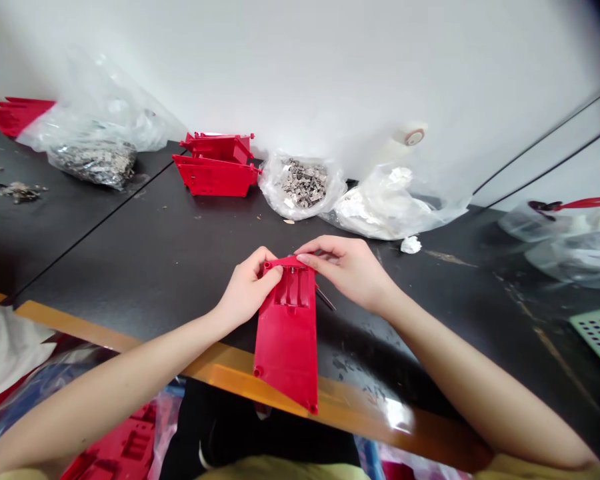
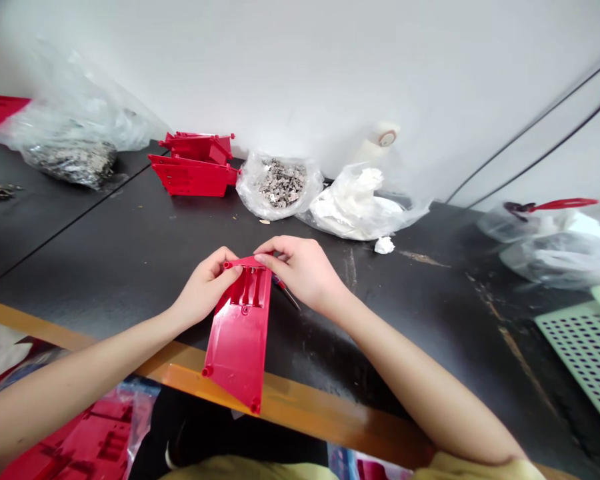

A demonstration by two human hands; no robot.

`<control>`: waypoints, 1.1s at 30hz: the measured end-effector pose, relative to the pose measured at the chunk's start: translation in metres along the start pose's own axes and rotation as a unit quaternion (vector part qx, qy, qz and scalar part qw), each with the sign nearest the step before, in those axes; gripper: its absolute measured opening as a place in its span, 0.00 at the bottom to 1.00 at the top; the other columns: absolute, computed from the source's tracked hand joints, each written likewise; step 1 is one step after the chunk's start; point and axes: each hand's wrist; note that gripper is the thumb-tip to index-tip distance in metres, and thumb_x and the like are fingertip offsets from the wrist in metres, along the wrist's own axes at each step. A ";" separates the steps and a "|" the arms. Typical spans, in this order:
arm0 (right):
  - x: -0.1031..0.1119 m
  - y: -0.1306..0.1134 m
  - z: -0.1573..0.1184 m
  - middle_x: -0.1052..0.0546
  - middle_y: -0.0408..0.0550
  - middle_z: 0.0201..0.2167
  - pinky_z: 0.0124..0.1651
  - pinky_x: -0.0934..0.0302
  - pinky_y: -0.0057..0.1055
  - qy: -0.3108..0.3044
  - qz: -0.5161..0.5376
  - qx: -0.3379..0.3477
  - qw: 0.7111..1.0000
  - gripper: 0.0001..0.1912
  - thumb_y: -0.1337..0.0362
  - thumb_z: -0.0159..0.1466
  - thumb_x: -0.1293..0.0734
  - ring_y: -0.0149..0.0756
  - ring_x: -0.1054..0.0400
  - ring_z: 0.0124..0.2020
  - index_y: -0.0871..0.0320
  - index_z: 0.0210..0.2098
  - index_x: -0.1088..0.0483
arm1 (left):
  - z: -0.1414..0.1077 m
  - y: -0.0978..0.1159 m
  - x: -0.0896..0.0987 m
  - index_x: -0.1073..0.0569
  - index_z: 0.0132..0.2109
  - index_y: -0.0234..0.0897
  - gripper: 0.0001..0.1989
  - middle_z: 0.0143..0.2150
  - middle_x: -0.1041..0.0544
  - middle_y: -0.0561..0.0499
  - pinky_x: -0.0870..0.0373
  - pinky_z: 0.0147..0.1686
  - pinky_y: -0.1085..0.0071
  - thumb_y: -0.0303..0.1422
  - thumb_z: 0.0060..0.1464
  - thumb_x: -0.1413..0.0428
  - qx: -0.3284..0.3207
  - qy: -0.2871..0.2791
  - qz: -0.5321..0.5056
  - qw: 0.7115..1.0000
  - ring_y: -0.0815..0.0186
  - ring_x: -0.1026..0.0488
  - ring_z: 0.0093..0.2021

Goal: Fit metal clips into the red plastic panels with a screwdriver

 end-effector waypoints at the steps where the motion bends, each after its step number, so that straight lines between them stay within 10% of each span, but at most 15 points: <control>1: 0.000 -0.001 0.000 0.19 0.44 0.33 0.37 0.35 0.29 -0.002 -0.007 0.004 1.000 0.07 0.62 0.64 0.33 0.32 0.27 0.32 0.57 0.36 0.22 | 0.000 0.000 0.000 0.37 0.33 0.38 0.10 0.27 0.33 0.58 0.39 0.29 0.76 0.38 0.57 0.47 -0.008 0.004 0.003 1.000 0.71 0.36 0.27; 12: -0.013 0.037 0.016 0.19 0.47 0.36 0.41 0.32 0.34 -0.019 0.052 -0.030 0.998 0.13 0.55 0.62 0.34 0.38 0.25 0.36 0.58 0.38 0.22 | 0.020 0.025 0.018 0.30 0.32 0.40 0.10 0.25 0.25 0.56 0.39 0.27 0.73 0.41 0.55 0.46 -0.014 -0.034 0.327 0.944 0.65 0.28 0.27; 15: -0.020 0.045 0.022 0.19 0.49 0.35 0.41 0.30 0.35 0.007 0.056 -0.022 0.998 0.16 0.53 0.62 0.34 0.40 0.24 0.36 0.59 0.38 0.22 | 0.043 0.045 0.049 0.26 0.34 0.42 0.15 0.28 0.23 0.54 0.35 0.30 0.71 0.47 0.57 0.46 -0.038 -0.028 0.404 0.914 0.63 0.26 0.28; 24: -0.013 0.038 0.044 0.20 0.51 0.41 0.48 0.32 0.42 0.040 -0.026 0.033 0.998 0.21 0.51 0.67 0.40 0.43 0.26 0.42 0.57 0.42 0.22 | 0.125 0.045 0.192 0.32 0.54 0.32 0.14 0.57 0.32 0.38 0.37 0.57 0.55 0.29 0.62 0.49 -0.078 0.266 0.521 0.807 0.53 0.35 0.59; 33: -0.028 0.017 0.107 0.23 0.52 0.43 0.50 0.36 0.39 0.005 -0.117 0.082 0.990 0.16 0.57 0.67 0.40 0.41 0.29 0.45 0.59 0.38 0.24 | 0.150 0.006 0.218 0.30 0.54 0.34 0.16 0.54 0.29 0.44 0.32 0.55 0.52 0.37 0.63 0.45 -0.105 0.233 0.520 0.815 0.57 0.30 0.53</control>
Point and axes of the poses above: each hand's wrist, its own z-axis towards the middle knuckle, its own x-axis out of the back of the hand, y = z × x
